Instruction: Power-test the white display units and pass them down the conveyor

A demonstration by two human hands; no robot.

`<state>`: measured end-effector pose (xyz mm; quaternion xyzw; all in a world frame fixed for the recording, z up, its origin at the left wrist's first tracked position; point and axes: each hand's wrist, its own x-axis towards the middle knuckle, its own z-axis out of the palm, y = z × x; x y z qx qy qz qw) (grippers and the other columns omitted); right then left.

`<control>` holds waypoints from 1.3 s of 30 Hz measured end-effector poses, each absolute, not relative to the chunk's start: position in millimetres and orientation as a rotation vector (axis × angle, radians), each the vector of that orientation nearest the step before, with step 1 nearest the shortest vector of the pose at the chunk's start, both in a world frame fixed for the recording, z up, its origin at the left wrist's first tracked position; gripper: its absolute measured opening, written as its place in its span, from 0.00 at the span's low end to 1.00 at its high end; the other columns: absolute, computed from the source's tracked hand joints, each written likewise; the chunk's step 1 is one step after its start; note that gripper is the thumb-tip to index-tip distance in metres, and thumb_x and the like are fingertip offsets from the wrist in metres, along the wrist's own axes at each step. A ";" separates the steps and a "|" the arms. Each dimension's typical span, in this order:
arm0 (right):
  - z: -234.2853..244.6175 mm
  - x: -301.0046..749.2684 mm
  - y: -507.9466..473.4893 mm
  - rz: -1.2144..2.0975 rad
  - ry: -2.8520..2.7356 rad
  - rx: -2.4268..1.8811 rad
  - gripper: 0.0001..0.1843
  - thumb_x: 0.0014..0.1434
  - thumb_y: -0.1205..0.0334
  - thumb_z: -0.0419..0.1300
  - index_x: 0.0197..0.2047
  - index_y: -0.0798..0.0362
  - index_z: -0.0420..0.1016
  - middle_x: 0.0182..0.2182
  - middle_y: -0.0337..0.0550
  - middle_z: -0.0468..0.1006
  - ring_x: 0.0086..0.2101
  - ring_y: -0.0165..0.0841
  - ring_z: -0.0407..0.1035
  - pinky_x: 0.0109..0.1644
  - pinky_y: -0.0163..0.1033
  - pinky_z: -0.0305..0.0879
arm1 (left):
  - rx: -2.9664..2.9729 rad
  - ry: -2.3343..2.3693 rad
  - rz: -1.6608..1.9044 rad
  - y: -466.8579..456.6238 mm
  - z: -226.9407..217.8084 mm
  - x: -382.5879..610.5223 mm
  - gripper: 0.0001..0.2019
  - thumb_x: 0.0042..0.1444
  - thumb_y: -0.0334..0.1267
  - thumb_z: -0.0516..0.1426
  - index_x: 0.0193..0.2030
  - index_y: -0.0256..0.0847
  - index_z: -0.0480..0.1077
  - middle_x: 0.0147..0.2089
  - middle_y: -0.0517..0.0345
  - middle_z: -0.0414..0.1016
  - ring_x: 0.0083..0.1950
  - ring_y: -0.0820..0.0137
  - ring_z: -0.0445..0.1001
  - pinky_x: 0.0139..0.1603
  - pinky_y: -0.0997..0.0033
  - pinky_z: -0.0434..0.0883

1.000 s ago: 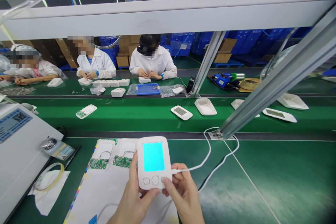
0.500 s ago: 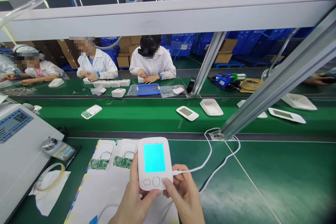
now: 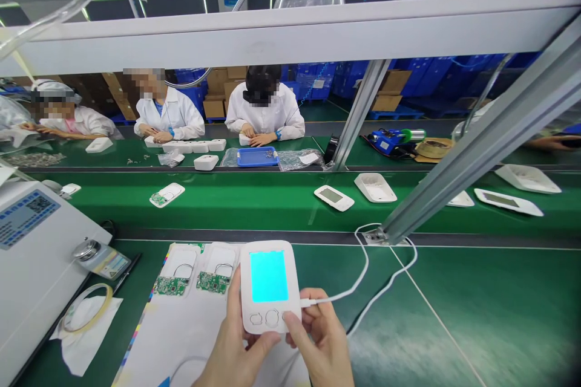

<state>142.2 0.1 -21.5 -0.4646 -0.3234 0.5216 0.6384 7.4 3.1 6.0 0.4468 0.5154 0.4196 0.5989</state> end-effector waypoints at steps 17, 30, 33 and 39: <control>-24.2 143.3 -2.4 1.244 -0.764 -1.040 0.21 0.57 0.43 0.69 0.42 0.48 0.71 0.26 0.39 0.79 0.24 0.33 0.70 0.26 0.34 0.68 | 1.050 1.283 1.063 2.6 3.0 11.5 0.52 0.61 0.52 0.61 0.76 0.43 0.28 0.54 0.44 0.80 0.37 0.62 0.79 0.37 0.66 0.77; -28.6 144.3 -3.7 1.183 -0.770 -1.035 0.19 0.60 0.42 0.66 0.43 0.49 0.74 0.26 0.38 0.76 0.25 0.33 0.70 0.26 0.35 0.72 | 1.137 1.310 1.053 -1.3 -1.9 6.5 0.53 0.60 0.63 0.57 0.76 0.42 0.27 0.61 0.39 0.73 0.46 0.58 0.78 0.38 0.69 0.74; -27.2 144.2 -3.9 1.189 -0.759 -1.033 0.19 0.60 0.43 0.67 0.43 0.48 0.74 0.26 0.38 0.77 0.25 0.33 0.70 0.26 0.34 0.73 | 1.144 1.307 1.073 -1.4 -1.3 7.0 0.53 0.60 0.63 0.58 0.77 0.42 0.29 0.65 0.37 0.70 0.49 0.56 0.77 0.37 0.69 0.74; -22.9 145.0 -4.0 1.181 -0.751 -1.046 0.18 0.59 0.43 0.68 0.41 0.49 0.75 0.26 0.39 0.76 0.25 0.33 0.70 0.26 0.35 0.73 | 1.122 1.300 1.056 -1.9 -2.2 8.0 0.54 0.60 0.63 0.57 0.77 0.42 0.27 0.65 0.36 0.69 0.47 0.56 0.78 0.41 0.66 0.75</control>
